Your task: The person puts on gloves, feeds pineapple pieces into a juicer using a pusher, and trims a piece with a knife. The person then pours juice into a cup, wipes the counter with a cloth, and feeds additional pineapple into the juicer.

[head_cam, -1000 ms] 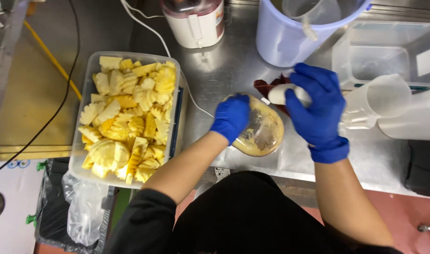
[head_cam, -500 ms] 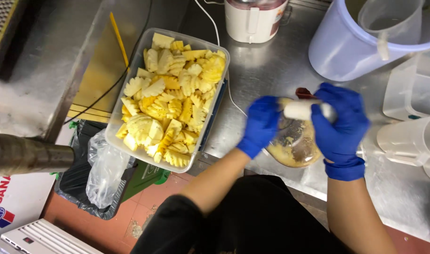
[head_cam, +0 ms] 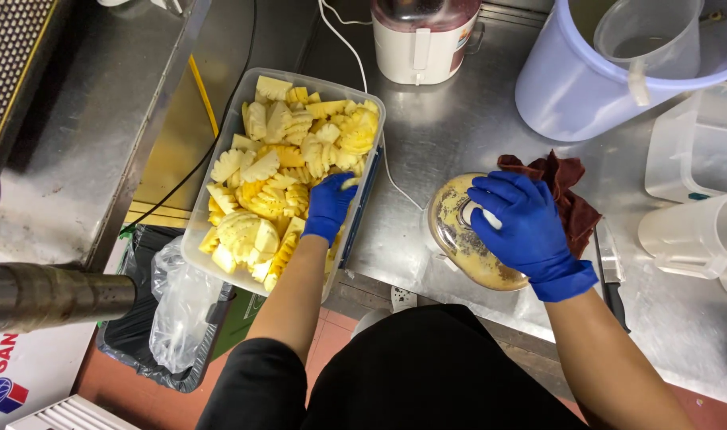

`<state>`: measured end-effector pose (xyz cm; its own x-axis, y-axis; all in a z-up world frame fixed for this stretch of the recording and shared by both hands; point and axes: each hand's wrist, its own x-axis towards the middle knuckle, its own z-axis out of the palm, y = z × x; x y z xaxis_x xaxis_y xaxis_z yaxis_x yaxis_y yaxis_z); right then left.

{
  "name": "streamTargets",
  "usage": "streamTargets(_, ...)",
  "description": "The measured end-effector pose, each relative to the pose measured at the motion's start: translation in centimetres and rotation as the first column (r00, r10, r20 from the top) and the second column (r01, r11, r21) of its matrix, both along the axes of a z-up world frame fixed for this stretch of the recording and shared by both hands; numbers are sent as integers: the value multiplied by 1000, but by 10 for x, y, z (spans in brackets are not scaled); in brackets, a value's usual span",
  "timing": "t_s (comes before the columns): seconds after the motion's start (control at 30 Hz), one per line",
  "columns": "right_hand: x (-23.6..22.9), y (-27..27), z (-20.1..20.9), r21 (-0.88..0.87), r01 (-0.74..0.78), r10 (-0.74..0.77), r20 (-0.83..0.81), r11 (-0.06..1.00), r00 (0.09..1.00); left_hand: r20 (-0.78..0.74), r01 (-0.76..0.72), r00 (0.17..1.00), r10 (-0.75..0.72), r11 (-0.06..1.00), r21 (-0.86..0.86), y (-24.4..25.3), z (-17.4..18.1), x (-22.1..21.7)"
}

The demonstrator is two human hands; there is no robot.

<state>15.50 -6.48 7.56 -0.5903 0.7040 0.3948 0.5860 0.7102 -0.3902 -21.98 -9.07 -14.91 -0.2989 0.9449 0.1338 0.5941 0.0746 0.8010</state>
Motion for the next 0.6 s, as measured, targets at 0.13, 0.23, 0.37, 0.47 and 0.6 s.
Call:
streamTargets(0.13, -10, 2, -39, 39, -22, 19, 63, 999, 998, 45, -140, 989, 141, 990, -22, -7, 32, 10)
streamTargets(0.23, -30, 0, -62, 90, 63, -73, 110, 994, 991, 74, -177, 983, 166, 967, 184, -23, 69, 21)
streamTargets(0.37, -37, -20, -67, 30, 293, -292, -23, 956, 956, 356, -30, 929, -103, 937, 349, -29, 100, 61)
streamTargets(0.47, -32, -20, -44, -16, 254, -252, -192, 967, 948, 602, 146, 760, -244, 967, 208, -19, 115, 114)
streamTargets(0.6, -1, -18, 12, 17, 295, -271, -345, 955, 899, 311, 473, 763, -566, 818, 327, 8, 130, 160)
